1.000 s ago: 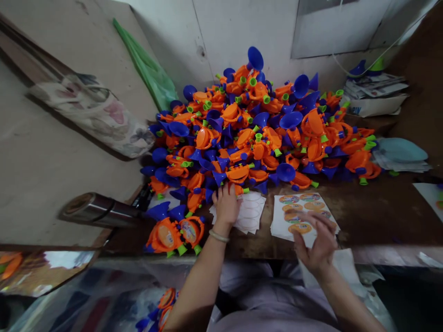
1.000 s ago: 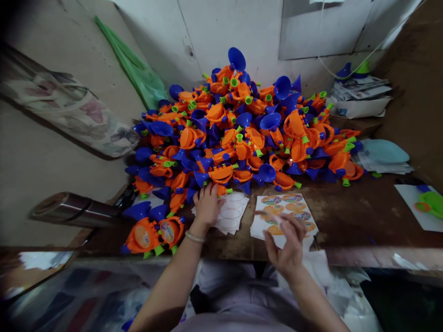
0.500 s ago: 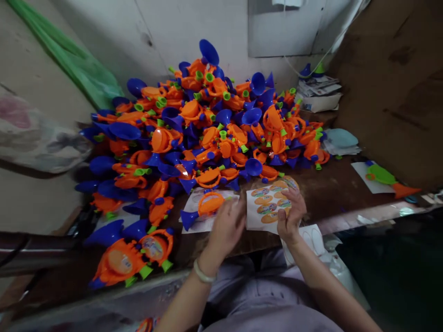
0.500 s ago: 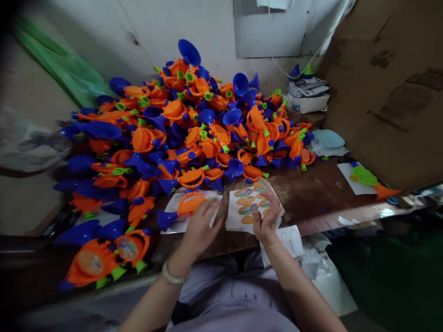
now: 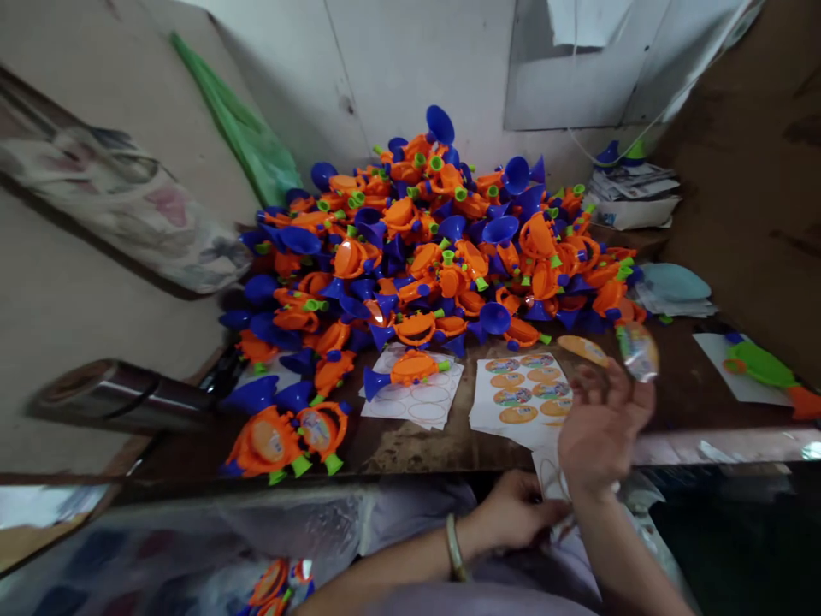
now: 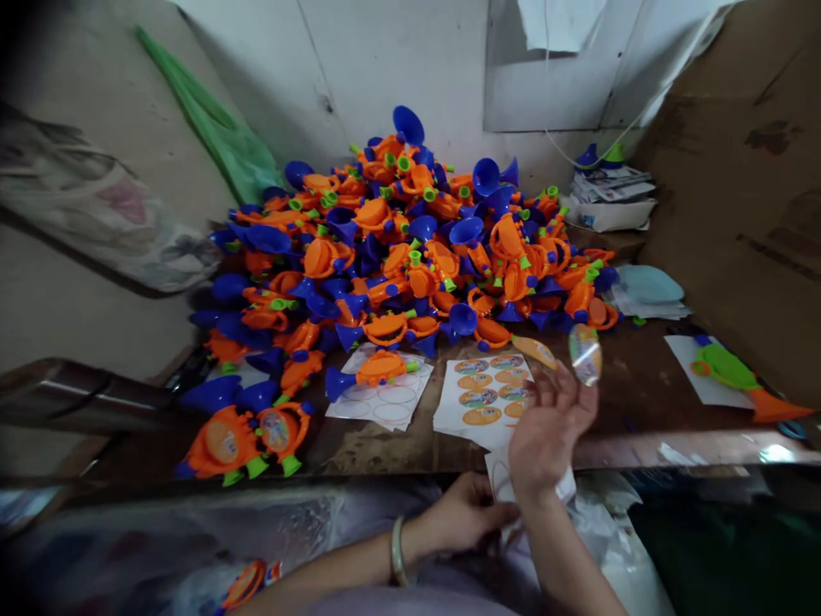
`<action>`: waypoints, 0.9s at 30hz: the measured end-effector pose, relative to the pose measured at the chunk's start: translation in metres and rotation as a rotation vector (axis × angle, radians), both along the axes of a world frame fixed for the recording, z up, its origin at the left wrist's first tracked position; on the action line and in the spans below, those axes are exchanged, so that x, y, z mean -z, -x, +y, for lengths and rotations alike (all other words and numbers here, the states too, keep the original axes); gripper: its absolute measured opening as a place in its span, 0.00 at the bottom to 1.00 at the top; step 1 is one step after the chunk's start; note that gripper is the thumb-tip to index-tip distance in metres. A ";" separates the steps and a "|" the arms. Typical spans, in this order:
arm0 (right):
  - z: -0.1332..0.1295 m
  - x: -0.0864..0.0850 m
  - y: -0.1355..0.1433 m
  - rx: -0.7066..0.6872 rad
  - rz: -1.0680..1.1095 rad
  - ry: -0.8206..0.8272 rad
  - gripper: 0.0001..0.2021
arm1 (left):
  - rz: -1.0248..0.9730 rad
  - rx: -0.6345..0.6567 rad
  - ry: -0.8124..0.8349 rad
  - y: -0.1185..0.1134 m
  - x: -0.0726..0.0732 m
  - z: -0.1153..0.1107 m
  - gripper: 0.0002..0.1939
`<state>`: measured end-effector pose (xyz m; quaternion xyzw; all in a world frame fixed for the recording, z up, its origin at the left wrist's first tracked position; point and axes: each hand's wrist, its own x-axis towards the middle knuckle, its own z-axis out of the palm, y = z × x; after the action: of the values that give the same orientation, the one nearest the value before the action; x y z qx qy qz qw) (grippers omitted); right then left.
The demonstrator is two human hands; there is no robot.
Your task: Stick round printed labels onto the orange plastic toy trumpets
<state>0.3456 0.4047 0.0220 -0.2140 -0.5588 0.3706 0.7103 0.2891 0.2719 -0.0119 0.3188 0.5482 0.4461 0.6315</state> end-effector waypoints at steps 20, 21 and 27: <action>-0.036 -0.028 0.004 -0.192 -0.078 0.051 0.38 | 0.619 -0.474 -0.068 0.158 -0.048 -0.008 0.20; -0.037 -0.023 0.007 -0.203 -0.153 0.023 0.40 | 0.733 -0.492 -0.050 0.174 -0.048 -0.007 0.21; -0.028 -0.009 0.033 -0.196 -0.458 -0.107 0.41 | 1.071 -0.333 -0.040 0.177 -0.068 -0.012 0.23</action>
<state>0.3125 0.3763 0.0314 -0.1994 -0.7419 0.3496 0.5363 0.1125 0.2596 0.0561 0.4218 0.8267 0.3262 0.1798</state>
